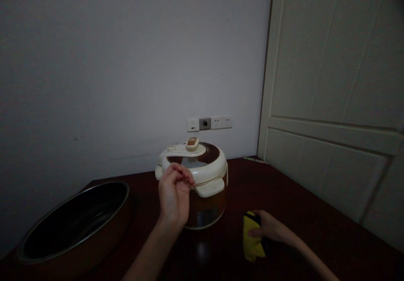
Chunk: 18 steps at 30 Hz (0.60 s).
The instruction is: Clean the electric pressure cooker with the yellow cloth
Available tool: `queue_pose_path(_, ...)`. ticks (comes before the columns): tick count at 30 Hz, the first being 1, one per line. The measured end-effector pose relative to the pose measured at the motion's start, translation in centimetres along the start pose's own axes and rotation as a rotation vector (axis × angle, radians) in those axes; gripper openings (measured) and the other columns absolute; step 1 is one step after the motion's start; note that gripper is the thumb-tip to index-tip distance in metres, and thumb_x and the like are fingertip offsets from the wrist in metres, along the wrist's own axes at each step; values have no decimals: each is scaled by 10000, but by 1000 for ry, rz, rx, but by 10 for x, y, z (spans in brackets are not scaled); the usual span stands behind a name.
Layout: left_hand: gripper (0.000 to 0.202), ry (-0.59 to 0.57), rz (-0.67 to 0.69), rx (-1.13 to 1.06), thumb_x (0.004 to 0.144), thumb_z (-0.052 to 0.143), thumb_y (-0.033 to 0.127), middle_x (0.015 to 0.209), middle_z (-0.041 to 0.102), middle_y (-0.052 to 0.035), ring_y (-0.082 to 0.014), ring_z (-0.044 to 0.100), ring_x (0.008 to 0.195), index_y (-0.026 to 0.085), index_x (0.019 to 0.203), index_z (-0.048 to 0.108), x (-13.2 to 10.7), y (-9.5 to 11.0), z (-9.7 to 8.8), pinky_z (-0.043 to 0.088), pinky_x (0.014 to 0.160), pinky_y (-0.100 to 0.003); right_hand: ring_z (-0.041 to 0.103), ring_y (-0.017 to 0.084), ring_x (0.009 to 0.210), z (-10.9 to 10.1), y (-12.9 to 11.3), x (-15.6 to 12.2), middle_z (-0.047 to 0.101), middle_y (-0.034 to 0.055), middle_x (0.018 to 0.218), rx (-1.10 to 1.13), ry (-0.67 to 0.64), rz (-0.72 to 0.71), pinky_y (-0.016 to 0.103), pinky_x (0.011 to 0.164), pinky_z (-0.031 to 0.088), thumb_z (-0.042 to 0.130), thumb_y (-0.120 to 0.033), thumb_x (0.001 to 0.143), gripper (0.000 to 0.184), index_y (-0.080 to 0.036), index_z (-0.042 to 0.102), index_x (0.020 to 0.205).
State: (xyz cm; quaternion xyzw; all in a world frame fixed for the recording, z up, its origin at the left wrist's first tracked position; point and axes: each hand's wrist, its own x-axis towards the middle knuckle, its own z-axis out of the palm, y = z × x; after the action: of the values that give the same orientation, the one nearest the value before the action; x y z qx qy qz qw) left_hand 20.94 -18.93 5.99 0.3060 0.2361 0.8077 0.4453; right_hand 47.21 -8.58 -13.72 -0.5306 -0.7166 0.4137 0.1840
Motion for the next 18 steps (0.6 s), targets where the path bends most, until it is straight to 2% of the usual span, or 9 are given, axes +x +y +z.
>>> queue_pose_path(2, 81, -9, 241, 58, 571, 524, 90, 500, 483, 41, -86, 472, 461, 162, 564, 489, 9, 6, -4, 385, 440, -201, 661, 252, 832, 0, -4, -2, 708, 51, 857, 103, -48, -18, 324, 725, 521, 721, -344, 549, 377, -144, 623, 853)
queue_pose_path(5, 95, 5, 536, 167, 599, 518, 86, 488, 502, 39, -100, 486, 455, 167, 551, 515, 21, 12, -15, 396, 440, -213, 666, 232, 748, -5, -15, -1, 695, 31, 766, 327, -29, -94, 332, 689, 532, 721, -355, 553, 323, -167, 571, 768)
queue_pose_path(7, 133, 20, 692, 311, 630, 501, 68, 492, 517, 37, -104, 496, 459, 171, 555, 536, 24, 9, -24, 404, 455, -219, 668, 233, 737, -13, -27, 6, 692, 40, 771, 457, 130, -131, 350, 692, 541, 724, -391, 548, 356, -179, 555, 778)
queue_pose_path(9, 182, -16, 814, 531, 681, 479, 51, 532, 549, 26, -106, 523, 503, 173, 577, 565, 23, 1, -34, 420, 497, -222, 668, 245, 754, -26, -40, 18, 694, 70, 824, 533, 372, -192, 372, 708, 545, 724, -444, 546, 406, -179, 558, 806)
queue_pose_path(11, 206, -146, 929, 770, 723, 468, 42, 590, 582, 8, -114, 553, 565, 175, 623, 590, 19, -11, -42, 440, 546, -232, 663, 255, 808, -39, -55, 35, 689, 110, 914, 540, 658, -298, 387, 741, 540, 705, -496, 581, 463, -162, 574, 873)
queue_pose_path(14, 193, -444, 1143, 1019, 734, 484, 35, 663, 615, -24, -142, 588, 640, 176, 723, 616, 12, -32, -52, 484, 598, -266, 640, 257, 917, -50, -81, 63, 672, 144, 1025, 450, 1021, -452, 394, 816, 511, 639, -535, 673, 559, -121, 590, 1046)
queue_pose_path(16, 217, -605, 1284, 1116, 732, 493, 33, 733, 646, -57, -169, 616, 712, 171, 816, 638, 8, -46, -57, 518, 636, -293, 634, 259, 943, -44, -98, 79, 670, 155, 1054, 445, 1072, -508, 398, 842, 497, 611, -536, 701, 586, -103, 597, 1095)
queue_pose_path(18, 277, -701, 1372, 1197, 740, 496, 33, 849, 672, -100, -201, 633, 833, 157, 939, 644, 6, -56, -63, 544, 712, -330, 639, 262, 931, -29, -113, 87, 682, 157, 1038, 483, 998, -544, 401, 841, 498, 603, -528, 709, 554, -94, 630, 1051)
